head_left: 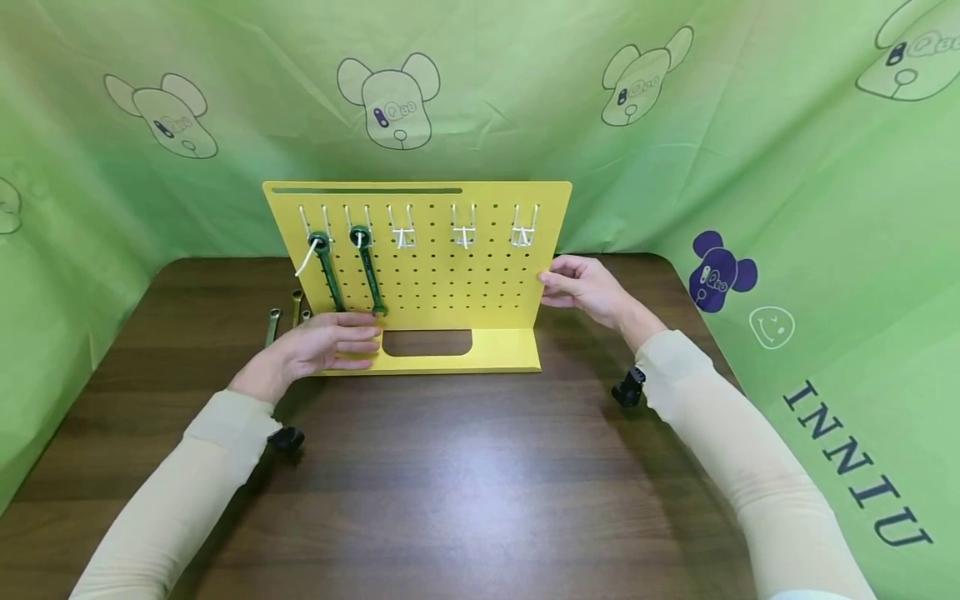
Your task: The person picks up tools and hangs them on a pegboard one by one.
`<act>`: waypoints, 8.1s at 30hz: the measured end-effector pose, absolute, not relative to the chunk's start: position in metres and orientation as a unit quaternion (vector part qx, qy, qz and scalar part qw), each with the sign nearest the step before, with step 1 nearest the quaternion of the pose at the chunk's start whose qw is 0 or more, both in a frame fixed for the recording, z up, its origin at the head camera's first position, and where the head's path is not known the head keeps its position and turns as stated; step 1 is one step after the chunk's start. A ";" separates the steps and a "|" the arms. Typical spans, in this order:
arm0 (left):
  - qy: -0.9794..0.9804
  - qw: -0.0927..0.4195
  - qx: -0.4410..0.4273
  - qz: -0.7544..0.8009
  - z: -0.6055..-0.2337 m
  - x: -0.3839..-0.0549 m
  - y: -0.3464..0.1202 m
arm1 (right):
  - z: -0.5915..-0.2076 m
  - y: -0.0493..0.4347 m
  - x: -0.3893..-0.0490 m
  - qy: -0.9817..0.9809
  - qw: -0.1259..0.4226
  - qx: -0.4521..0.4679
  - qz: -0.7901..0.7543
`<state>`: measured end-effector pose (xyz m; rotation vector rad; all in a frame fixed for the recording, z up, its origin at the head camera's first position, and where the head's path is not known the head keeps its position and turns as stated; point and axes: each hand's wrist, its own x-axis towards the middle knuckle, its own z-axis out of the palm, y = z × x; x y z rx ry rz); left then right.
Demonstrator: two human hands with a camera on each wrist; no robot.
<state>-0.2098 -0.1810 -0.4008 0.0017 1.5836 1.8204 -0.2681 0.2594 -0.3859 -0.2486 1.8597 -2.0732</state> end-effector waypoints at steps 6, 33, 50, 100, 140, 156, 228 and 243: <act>0.631 0.360 0.018 0.687 -0.394 -0.207 -0.202 | -0.386 0.260 -0.267 0.658 0.167 -0.085 -0.730; 0.733 0.264 -0.072 0.622 -0.403 -0.202 -0.319 | -0.383 0.262 -0.270 0.655 0.172 -0.105 -0.728; 0.783 0.254 -0.056 0.565 -0.416 -0.197 -0.317 | -0.383 0.257 -0.269 0.655 0.166 -0.098 -0.731; 0.840 0.192 -0.088 0.499 -0.414 -0.197 -0.297 | -0.385 0.260 -0.269 0.660 0.173 -0.096 -0.725; 0.714 0.294 0.038 0.635 -0.400 -0.191 -0.298 | -0.382 0.260 -0.268 0.660 0.186 -0.097 -0.722; 0.718 0.318 0.122 0.607 -0.379 -0.191 -0.225 | -0.382 0.259 -0.270 0.657 0.181 -0.097 -0.725; 0.703 0.170 0.109 0.682 -0.363 -0.205 -0.134 | -0.398 0.242 -0.264 0.653 0.172 -0.109 -0.729; 0.707 0.188 0.084 0.677 -0.379 -0.212 -0.114 | -0.385 0.261 -0.267 0.670 0.178 -0.100 -0.714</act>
